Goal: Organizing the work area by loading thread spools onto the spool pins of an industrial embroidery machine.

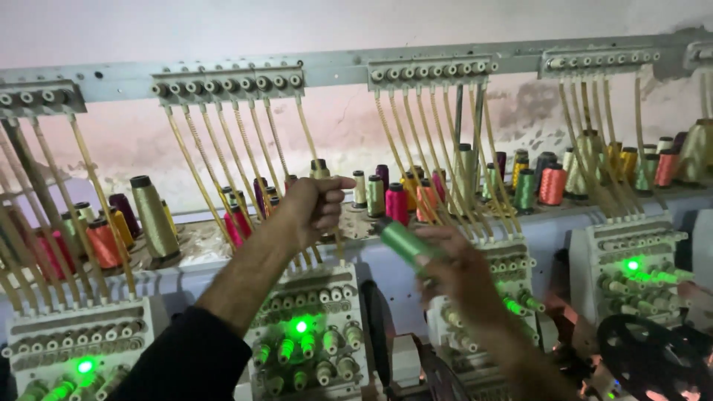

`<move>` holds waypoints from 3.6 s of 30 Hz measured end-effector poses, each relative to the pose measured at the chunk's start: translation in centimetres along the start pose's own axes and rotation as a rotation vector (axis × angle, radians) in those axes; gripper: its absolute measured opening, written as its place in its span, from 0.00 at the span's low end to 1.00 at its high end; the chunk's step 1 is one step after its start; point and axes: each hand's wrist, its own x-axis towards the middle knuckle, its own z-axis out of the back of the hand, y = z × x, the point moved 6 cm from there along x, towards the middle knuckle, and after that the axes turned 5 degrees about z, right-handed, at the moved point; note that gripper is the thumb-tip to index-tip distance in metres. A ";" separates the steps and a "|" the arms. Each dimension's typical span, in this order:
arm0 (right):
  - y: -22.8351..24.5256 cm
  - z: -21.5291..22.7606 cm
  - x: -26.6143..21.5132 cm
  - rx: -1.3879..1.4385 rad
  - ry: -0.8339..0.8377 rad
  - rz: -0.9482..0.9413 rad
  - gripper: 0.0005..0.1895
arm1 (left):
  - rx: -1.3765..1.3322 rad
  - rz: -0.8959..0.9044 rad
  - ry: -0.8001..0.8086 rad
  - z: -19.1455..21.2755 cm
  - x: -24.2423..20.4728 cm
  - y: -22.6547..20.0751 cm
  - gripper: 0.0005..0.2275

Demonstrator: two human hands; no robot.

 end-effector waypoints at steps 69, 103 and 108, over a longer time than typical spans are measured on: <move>1.4 4.4 -5.7 -0.508 0.503 -0.270 0.40 | 1.018 -0.405 -0.599 5.9 4.5 -4.8 0.13; -4.3 -5.1 -12.7 -0.858 0.904 -0.155 0.21 | 0.802 -0.083 -0.264 -4.7 6.1 -2.2 0.10; -5.4 -6.7 -12.6 -0.938 0.823 0.087 0.22 | 0.736 -0.139 -0.270 -5.1 9.1 -1.3 0.03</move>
